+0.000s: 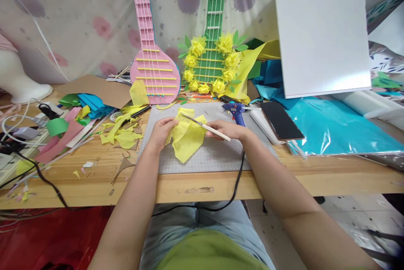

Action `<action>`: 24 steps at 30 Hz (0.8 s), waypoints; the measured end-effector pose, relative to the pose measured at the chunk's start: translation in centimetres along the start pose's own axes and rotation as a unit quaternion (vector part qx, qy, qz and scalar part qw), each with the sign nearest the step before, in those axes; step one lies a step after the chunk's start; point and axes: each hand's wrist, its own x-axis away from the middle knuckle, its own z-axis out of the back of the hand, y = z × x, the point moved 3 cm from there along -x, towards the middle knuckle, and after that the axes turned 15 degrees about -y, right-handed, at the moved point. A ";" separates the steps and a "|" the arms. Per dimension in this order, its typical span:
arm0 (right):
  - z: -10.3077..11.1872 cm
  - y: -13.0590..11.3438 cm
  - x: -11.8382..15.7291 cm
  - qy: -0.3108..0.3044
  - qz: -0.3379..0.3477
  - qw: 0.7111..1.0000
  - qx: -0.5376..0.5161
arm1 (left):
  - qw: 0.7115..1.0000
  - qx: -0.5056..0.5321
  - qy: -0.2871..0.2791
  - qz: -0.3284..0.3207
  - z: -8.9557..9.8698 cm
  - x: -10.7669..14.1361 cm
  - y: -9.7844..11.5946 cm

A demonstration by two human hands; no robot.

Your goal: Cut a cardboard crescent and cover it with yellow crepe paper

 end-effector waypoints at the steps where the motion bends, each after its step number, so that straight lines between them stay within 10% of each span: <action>1: 0.0 0.1 0.0 -0.005 0.000 1.000 -0.006 | 1.000 -0.002 0.001 0.003 0.0 0.0 0.1; 24: 0.3 0.4 0.2 -0.008 0.077 0.996 0.048 | 0.986 -0.129 -0.101 0.033 -0.9 -1.5 3.5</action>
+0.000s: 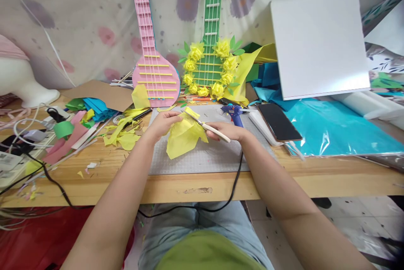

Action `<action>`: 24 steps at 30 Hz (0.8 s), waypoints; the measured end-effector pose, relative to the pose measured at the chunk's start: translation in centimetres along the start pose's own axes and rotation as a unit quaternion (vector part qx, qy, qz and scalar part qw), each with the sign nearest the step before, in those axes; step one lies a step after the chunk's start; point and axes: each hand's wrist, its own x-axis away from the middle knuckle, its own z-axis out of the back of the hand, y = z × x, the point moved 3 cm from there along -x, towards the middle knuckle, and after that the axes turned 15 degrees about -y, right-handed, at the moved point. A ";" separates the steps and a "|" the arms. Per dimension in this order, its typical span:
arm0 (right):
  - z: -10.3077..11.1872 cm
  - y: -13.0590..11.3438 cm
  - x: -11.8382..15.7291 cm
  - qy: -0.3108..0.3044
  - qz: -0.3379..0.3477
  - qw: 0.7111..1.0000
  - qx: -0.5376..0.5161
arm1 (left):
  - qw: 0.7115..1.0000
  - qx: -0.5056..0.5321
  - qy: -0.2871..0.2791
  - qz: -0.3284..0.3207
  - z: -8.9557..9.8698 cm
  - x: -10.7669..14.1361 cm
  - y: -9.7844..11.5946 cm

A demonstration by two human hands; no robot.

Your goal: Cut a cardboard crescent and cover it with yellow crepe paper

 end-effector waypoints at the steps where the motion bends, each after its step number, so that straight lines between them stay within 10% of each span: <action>1: 0.0 -0.1 0.0 0.003 0.001 1.000 -0.006 | 1.000 0.001 -0.001 -0.001 -0.1 0.0 0.1; 24: -0.4 -0.6 -0.4 0.015 0.010 0.997 -0.074 | 1.000 0.013 -0.001 0.000 0.2 0.3 0.1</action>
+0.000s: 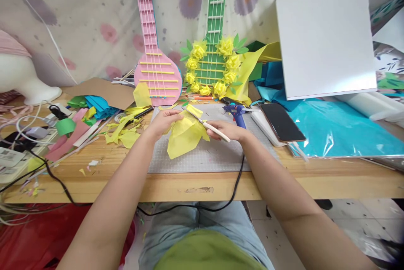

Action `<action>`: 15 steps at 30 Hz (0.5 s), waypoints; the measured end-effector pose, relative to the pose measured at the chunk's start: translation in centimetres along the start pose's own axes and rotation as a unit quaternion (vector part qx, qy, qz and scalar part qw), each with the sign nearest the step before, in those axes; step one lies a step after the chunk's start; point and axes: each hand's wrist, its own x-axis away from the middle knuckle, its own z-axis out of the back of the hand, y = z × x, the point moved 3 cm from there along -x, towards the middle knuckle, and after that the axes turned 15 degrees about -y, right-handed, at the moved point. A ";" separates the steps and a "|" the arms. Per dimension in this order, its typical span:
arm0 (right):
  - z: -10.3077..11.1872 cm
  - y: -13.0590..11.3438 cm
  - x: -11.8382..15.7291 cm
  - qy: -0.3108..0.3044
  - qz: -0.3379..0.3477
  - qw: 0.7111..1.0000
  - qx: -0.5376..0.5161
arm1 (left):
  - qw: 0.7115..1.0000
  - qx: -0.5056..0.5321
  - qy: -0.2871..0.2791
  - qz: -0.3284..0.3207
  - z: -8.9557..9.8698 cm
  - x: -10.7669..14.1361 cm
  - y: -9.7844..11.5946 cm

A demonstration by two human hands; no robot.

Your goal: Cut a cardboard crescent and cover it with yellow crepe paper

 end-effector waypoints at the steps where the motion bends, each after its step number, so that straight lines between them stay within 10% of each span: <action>1: 0.0 0.0 0.0 0.001 -0.001 1.000 -0.003 | 1.000 -0.003 -0.004 0.001 0.0 0.0 0.1; 15: 0.4 0.1 0.2 -0.002 -0.026 1.000 -0.009 | 0.994 -0.067 -0.067 0.048 0.3 0.0 1.4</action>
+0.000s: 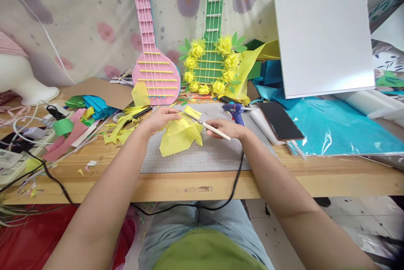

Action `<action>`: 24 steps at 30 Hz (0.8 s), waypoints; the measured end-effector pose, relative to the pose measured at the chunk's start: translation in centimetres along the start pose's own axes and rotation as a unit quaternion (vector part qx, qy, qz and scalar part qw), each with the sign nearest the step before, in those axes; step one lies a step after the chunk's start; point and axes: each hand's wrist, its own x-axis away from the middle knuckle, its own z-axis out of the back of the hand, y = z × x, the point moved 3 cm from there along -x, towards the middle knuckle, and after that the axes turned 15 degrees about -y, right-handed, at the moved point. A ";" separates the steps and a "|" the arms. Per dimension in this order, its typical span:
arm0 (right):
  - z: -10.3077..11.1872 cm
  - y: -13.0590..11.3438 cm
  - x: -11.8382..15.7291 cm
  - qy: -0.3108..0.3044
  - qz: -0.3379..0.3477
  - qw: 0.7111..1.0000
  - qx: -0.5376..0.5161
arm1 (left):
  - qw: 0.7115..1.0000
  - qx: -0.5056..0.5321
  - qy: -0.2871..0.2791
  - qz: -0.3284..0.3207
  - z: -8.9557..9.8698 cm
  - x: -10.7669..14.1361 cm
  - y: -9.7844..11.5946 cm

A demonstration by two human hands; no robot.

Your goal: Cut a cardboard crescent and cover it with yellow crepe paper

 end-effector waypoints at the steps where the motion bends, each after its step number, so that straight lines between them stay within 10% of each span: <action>1: 0.0 0.0 0.0 -0.001 -0.002 1.000 -0.001 | 1.000 -0.010 -0.008 0.005 0.0 0.1 0.1; 24: -0.4 -0.3 -0.5 0.009 0.000 0.998 0.059 | 0.998 -0.019 -0.041 0.052 -0.3 -0.1 0.0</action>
